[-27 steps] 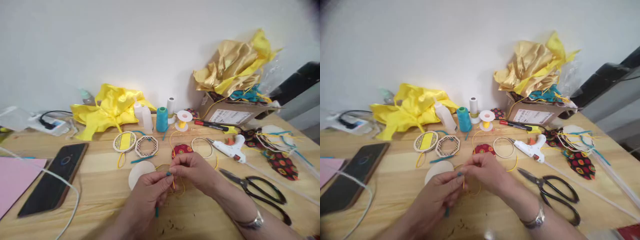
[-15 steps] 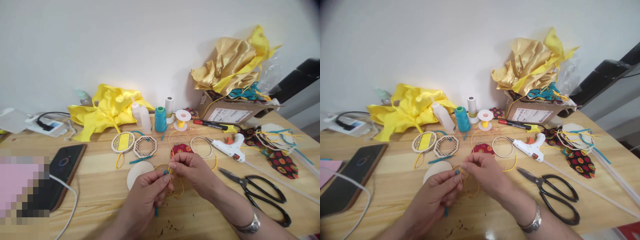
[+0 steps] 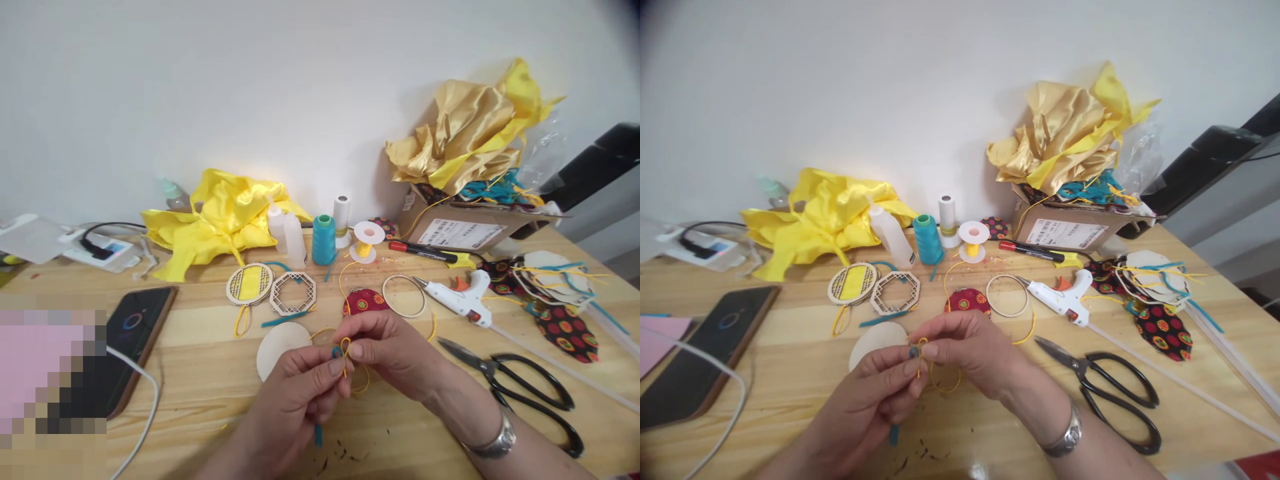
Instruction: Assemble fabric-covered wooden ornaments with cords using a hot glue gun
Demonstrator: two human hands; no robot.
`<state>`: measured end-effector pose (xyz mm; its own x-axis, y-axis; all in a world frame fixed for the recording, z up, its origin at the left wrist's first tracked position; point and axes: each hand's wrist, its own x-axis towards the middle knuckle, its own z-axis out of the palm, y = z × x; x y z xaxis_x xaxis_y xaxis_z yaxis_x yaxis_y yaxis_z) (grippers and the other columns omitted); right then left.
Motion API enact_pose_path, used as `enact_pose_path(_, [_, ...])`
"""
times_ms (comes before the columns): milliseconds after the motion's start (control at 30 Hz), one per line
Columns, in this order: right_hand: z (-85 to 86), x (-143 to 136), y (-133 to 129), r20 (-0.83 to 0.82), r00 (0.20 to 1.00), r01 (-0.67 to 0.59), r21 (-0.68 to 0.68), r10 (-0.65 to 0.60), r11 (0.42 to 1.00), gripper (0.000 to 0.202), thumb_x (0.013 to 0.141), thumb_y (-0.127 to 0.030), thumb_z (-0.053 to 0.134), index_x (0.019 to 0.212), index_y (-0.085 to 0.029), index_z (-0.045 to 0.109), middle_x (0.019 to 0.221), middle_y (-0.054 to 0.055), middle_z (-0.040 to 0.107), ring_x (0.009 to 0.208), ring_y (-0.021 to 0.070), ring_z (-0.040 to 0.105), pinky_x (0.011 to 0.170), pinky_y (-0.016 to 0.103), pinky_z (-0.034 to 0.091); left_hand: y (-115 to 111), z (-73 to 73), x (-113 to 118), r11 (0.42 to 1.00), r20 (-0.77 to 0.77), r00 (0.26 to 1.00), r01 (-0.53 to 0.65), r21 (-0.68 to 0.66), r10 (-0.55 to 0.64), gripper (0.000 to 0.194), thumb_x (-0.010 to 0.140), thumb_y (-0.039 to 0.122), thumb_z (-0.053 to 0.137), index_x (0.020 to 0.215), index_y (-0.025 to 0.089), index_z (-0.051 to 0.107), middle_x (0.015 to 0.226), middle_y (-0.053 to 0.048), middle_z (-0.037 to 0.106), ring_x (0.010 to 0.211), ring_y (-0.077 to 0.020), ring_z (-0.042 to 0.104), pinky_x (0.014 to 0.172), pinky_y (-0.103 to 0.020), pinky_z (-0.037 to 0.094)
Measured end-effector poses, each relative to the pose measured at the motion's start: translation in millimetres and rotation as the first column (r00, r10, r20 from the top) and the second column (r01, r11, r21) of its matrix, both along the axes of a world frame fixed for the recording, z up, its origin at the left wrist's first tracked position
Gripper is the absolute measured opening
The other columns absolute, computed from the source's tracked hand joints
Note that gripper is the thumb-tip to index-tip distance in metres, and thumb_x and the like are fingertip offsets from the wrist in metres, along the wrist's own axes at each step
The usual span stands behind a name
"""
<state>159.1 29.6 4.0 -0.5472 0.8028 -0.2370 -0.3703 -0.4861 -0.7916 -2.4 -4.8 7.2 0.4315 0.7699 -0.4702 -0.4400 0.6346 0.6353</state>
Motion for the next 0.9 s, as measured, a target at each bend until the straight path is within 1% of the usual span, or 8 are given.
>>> enact_pose_path(200, [-1.4,-1,-1,-0.084,0.995,-0.048,-0.010,0.047,0.999,0.018,0.063,-0.025,0.081,0.077,-0.016,0.074,0.062,-0.002,0.066,0.056,0.0074,0.059,0.055,0.019,0.042,-2,0.3,-1,0.998,0.054,0.997,0.060,0.009,-0.060,0.014,0.071,0.024,0.074,0.067,0.010,0.071,0.052,0.000,0.055,0.039,0.0003,0.026,0.040,-0.018,0.011])
enact_pose_path(433, [-1.3,-4,-1,-0.083,0.996,0.018,0.044,-0.014,0.999,0.012,0.064,-0.023,0.080,0.067,-0.016,0.072,0.067,-0.001,0.064,0.061,0.0072,0.055,0.059,0.020,0.041,-2,-0.5,-1,0.997,0.054,0.995,0.082,0.017,-0.082,0.014,0.073,0.024,0.072,0.068,0.011,0.071,0.053,0.000,0.056,0.039,0.0001,0.026,0.040,-0.018,0.011])
enact_pose_path(500, [-1.3,-3,-1,-0.070,0.996,0.055,0.069,-0.051,0.996,0.013,0.064,-0.024,0.080,0.066,-0.016,0.070,0.069,-0.001,0.063,0.062,0.0079,0.054,0.059,0.021,0.040,-1,-0.2,0,0.997,0.023,0.998,0.063,0.044,-0.064,0.015,0.074,0.026,0.071,0.068,0.012,0.071,0.055,-0.001,0.058,0.039,0.0003,0.025,0.040,-0.018,0.011])
enact_pose_path(567, [0.4,0,0,-0.036,0.991,0.129,0.114,-0.126,0.985,0.015,0.065,-0.025,0.079,0.064,-0.016,0.067,0.074,0.000,0.062,0.067,0.0091,0.054,0.063,0.022,0.040,0,0.4,1,0.997,-0.033,0.999,0.034,0.075,-0.031,0.017,0.076,0.028,0.070,0.069,0.012,0.072,0.058,-0.002,0.060,0.039,0.0004,0.025,0.040,-0.019,0.012])
enact_pose_path(633, [3.8,3,2,0.004,0.977,0.208,0.168,-0.212,0.963,0.018,0.070,-0.027,0.076,0.065,-0.016,0.063,0.081,0.001,0.063,0.075,0.0114,0.056,0.069,0.024,0.041,2,1.3,1,0.995,-0.101,0.995,-0.013,0.101,0.023,0.018,0.077,0.029,0.069,0.072,0.012,0.072,0.062,-0.002,0.061,0.040,0.0003,0.026,0.040,-0.019,0.013])
enact_pose_path(700, [7.9,5,2,0.030,0.966,0.246,0.197,-0.257,0.949,0.018,0.075,-0.029,0.071,0.069,-0.016,0.060,0.088,0.003,0.064,0.080,0.0140,0.060,0.069,0.026,0.042,2,1.9,1,0.990,-0.157,0.984,-0.069,0.124,0.088,0.017,0.076,0.029,0.069,0.075,0.012,0.072,0.065,-0.002,0.062,0.041,0.0000,0.027,0.041,-0.019,0.014])
enact_pose_path(800, [12.2,7,2,0.088,0.963,0.235,0.201,-0.256,0.951,0.018,0.081,-0.030,0.065,0.074,-0.017,0.056,0.085,0.004,0.067,0.069,0.0130,0.062,0.058,0.024,0.040,3,1.0,1,0.980,-0.208,0.966,-0.125,0.153,0.156,0.016,0.073,0.029,0.071,0.075,0.012,0.071,0.064,-0.001,0.062,0.043,-0.0009,0.029,0.042,-0.019,0.017])
enact_pose_path(900, [12.6,8,2,0.164,0.954,0.215,0.214,-0.252,0.953,0.019,0.082,-0.030,0.063,0.073,-0.017,0.052,0.069,0.000,0.064,0.055,0.0082,0.056,0.051,0.021,0.037,4,-1.3,1,0.977,-0.240,0.954,-0.147,0.154,0.182,0.018,0.071,0.029,0.074,0.078,0.013,0.072,0.066,-0.001,0.063,0.043,-0.0013,0.029,0.042,-0.019,0.017])
